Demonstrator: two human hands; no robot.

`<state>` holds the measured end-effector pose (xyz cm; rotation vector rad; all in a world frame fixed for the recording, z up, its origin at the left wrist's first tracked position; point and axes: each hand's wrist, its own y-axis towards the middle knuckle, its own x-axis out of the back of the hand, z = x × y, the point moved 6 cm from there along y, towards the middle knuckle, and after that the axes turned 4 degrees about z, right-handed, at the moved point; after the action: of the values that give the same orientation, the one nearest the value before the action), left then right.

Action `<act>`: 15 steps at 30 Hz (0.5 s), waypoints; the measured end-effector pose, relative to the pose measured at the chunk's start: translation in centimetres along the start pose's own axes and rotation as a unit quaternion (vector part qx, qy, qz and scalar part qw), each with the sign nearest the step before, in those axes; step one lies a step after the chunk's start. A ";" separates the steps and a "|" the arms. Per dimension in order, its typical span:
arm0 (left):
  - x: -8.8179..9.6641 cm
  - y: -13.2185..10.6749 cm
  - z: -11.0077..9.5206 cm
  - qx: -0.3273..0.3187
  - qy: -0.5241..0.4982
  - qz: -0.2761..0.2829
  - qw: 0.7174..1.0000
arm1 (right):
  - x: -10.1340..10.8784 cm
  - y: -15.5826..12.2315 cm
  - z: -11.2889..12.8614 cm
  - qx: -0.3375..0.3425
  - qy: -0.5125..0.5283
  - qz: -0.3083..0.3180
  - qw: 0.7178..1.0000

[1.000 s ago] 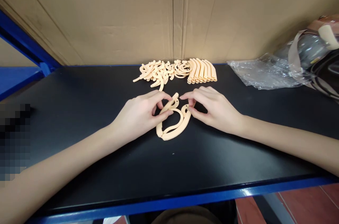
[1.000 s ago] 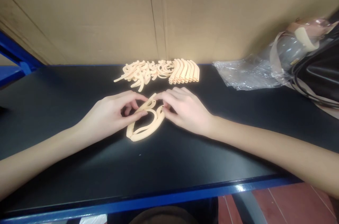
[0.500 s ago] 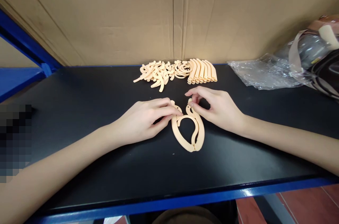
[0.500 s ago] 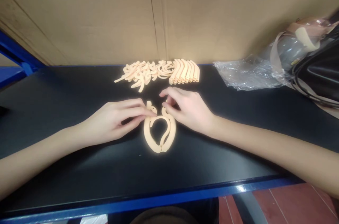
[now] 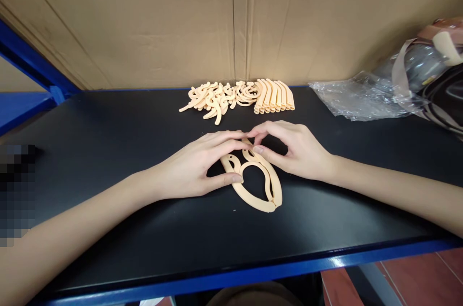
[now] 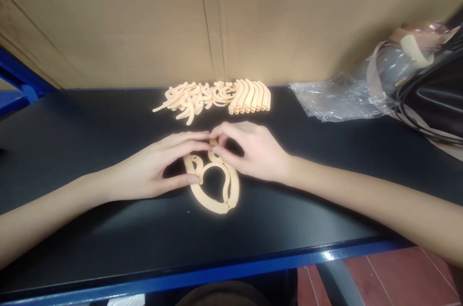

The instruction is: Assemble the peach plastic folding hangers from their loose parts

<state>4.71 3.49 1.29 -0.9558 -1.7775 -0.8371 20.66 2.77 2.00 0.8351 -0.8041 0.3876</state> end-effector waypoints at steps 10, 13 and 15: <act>0.1 0.2 0.1 0.001 0.082 0.011 0.997 | -0.5 0.0 0.4 0.062 -0.065 0.027 0.996; 0.4 0.1 0.4 0.029 0.147 0.010 0.989 | -0.7 0.1 0.5 0.065 -0.071 0.042 0.994; 0.7 0.0 0.7 0.049 0.173 0.009 0.984 | -0.6 0.2 0.6 0.068 -0.071 0.043 0.994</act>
<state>4.21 4.23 1.65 -0.7134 -1.4931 -0.8396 19.83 2.39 1.88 0.9642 -0.9572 0.4671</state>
